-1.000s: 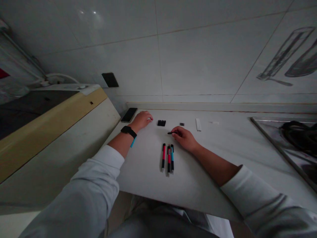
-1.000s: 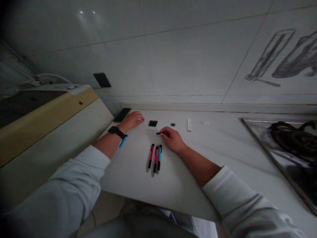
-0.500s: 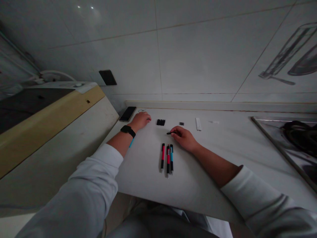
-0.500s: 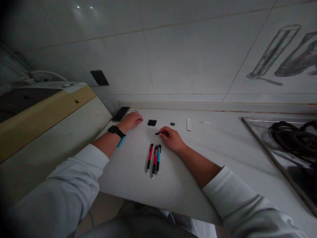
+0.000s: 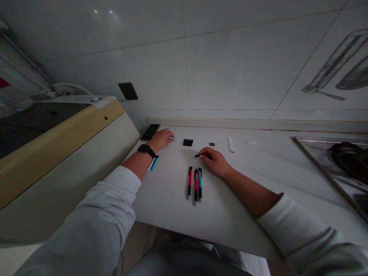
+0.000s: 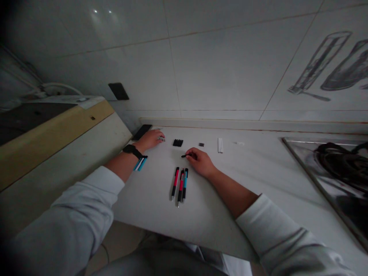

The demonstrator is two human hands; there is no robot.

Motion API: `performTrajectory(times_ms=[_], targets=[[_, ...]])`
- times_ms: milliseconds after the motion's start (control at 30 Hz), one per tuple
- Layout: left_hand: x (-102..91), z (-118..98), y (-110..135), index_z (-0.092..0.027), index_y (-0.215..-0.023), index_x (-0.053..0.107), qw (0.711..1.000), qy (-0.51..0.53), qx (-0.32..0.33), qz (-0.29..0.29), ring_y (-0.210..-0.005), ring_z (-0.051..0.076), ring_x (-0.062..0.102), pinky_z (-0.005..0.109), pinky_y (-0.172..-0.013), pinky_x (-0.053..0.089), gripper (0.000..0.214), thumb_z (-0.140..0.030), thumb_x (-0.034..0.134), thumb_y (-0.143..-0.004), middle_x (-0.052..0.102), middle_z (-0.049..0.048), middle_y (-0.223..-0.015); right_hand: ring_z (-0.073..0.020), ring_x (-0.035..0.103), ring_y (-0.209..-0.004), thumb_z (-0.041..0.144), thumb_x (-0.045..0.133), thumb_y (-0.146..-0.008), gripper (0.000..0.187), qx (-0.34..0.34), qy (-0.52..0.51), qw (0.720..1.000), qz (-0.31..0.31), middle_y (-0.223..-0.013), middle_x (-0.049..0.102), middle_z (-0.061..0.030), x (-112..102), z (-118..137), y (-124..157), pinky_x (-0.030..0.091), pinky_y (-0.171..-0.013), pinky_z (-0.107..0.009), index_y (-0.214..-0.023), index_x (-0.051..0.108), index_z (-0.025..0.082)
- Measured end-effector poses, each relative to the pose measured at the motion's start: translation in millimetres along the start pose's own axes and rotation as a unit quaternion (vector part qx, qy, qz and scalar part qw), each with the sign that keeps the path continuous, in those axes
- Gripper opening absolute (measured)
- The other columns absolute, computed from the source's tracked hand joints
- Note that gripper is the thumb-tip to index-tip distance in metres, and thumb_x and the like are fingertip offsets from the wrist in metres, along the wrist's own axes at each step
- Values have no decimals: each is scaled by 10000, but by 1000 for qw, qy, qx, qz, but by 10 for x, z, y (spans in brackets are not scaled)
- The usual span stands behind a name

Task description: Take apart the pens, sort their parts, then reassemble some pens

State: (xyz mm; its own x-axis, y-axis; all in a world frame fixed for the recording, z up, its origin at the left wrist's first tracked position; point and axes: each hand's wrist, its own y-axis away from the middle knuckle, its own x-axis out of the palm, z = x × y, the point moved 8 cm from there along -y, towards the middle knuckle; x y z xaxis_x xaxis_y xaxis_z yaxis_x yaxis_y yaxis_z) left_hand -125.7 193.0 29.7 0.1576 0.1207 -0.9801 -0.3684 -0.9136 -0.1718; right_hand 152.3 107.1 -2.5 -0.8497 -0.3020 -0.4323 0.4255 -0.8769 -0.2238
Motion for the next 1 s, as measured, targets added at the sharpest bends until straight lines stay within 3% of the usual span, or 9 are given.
performTrajectory(times_ms=[267, 500, 1000], targets=[[41, 282, 34, -181, -1099, 749, 999, -5, -34, 14, -1015, 252, 675, 344, -921, 500, 276, -250, 698, -837, 731, 104, -1078, -147, 475, -644, 411, 610, -900, 225, 2, -7, 1000, 4, -714, 554, 25, 10, -14, 6, 375, -628, -284, -1006, 668, 221], [131, 369, -82, -186, -937, 786, 998, 41, -45, 23, -889, 216, 689, 313, -836, 501, 155, -222, 743, -793, 749, 70, -924, -148, 476, -648, 403, 608, -895, 215, 5, -7, 1000, 4, -714, 559, 24, 9, -5, 5, 379, -627, -284, -997, 668, 223], [84, 350, -107, -181, -890, 785, 995, 87, -18, 43, -893, 227, 691, 321, -828, 490, 120, -194, 753, -775, 778, 73, -914, -143, 483, -645, 390, 602, -892, 213, 3, 11, 1000, 8, -713, 567, 25, -8, 47, 18, 370, -631, -281, -996, 662, 214]])
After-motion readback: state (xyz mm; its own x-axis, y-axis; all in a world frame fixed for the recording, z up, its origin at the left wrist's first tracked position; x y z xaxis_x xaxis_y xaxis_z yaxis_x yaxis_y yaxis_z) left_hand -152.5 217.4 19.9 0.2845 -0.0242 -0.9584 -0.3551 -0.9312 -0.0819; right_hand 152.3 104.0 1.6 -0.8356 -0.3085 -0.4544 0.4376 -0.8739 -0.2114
